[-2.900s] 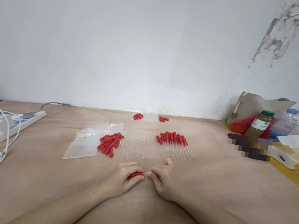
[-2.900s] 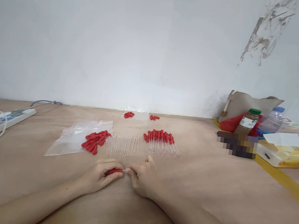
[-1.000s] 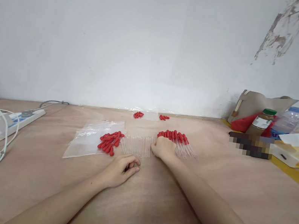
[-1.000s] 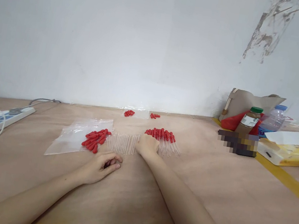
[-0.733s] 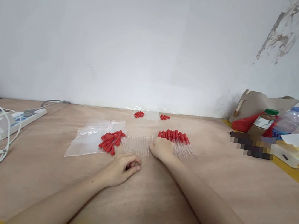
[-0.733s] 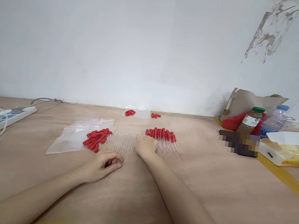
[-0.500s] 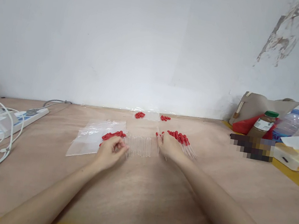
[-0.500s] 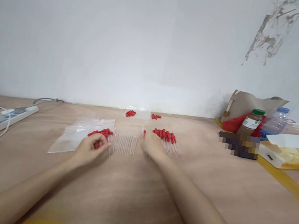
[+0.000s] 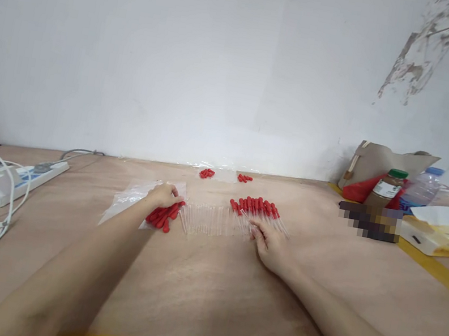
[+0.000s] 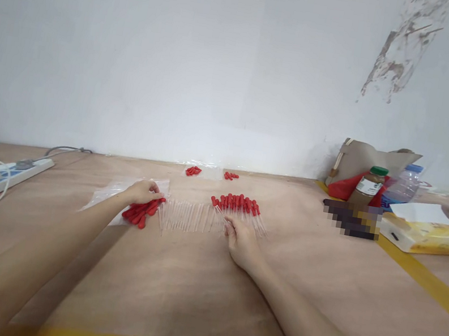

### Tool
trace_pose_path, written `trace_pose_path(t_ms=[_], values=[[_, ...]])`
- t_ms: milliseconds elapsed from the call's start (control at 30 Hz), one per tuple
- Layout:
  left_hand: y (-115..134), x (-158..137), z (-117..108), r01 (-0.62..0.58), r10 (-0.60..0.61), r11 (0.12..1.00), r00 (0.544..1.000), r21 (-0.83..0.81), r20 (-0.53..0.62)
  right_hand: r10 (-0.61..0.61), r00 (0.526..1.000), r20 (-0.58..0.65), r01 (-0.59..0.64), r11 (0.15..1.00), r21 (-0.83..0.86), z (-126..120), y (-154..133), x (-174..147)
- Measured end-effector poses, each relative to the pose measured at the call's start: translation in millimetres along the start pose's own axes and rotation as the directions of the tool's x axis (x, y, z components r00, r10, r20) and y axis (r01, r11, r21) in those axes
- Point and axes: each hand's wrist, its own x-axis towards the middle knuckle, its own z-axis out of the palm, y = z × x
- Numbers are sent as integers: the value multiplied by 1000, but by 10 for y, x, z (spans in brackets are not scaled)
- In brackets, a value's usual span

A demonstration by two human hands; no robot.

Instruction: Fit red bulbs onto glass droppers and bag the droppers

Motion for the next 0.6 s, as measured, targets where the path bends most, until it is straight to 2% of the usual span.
trace_pose_path(t_ms=[67,167,267,333,400,467,533,600], values=[[27,-23,-27,-3,2,999,1000,-41,-24,5,1000,14,-5,1000,-3,11,15,-5],[78,-148,-134,-55,40,991,992,-123,-118,10,1000,18,-10,1000,-7,18,30,-14],[159,-408,-199,-152,104,965,971,-215,-217,9,1000,-15,-9,1000,-29,26,26,-19],[229,-634,-155,-214,157,927,967,-308,-202,11,999,-30,-12,999,-40,40,12,-16],[302,-853,-42,-237,223,754,970,-612,-100,11,999,-33,-13,999,-46,60,-11,-13],[368,-1032,105,-169,253,573,967,-802,-23,4,1000,-17,-4,999,-47,77,-43,-18],[418,-1160,247,-58,235,444,971,-894,53,-4,1000,13,4,999,-40,86,-86,-34],[450,-1246,354,26,194,380,975,-925,107,-15,999,36,17,999,-32,89,-135,-59]])
